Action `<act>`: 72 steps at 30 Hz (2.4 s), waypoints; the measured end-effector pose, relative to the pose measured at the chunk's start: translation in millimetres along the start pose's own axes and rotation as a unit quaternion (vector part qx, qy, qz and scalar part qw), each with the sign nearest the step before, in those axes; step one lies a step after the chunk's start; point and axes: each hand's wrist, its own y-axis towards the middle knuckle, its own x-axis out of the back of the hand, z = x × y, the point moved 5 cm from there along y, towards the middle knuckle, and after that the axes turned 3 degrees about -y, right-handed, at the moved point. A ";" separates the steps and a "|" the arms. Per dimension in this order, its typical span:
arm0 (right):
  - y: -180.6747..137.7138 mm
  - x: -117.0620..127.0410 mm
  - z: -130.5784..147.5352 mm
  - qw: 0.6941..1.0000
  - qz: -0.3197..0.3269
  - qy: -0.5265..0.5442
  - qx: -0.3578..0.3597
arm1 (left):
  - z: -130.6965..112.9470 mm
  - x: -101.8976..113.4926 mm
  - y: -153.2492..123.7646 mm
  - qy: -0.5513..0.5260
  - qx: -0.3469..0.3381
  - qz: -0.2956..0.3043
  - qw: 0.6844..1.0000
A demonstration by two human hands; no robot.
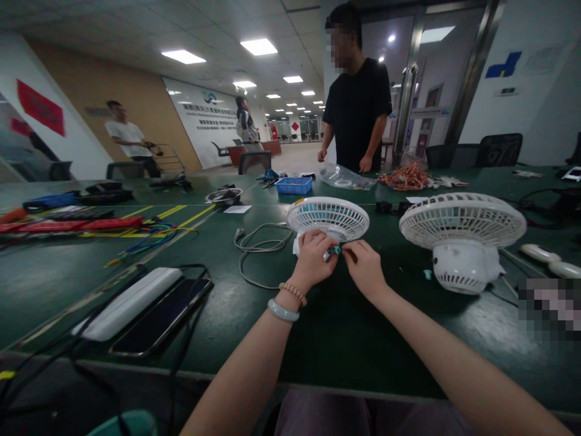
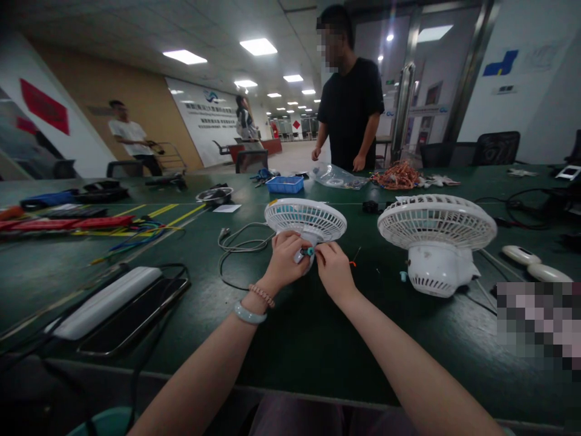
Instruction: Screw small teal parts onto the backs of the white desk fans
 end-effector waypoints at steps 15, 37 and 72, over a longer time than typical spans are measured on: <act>-7.0 -5.5 3.0 0.992 -0.088 0.080 -0.049 | -0.3 0.6 -0.3 -0.011 0.008 -0.006 1.000; -26.3 -4.3 47.3 0.979 0.094 -0.155 0.087 | 0.4 4.4 -0.4 -0.031 -0.005 -0.012 0.999; -8.8 57.9 -56.8 0.769 0.014 0.584 -0.261 | 2.4 1.4 1.4 -0.006 -0.011 -0.006 1.000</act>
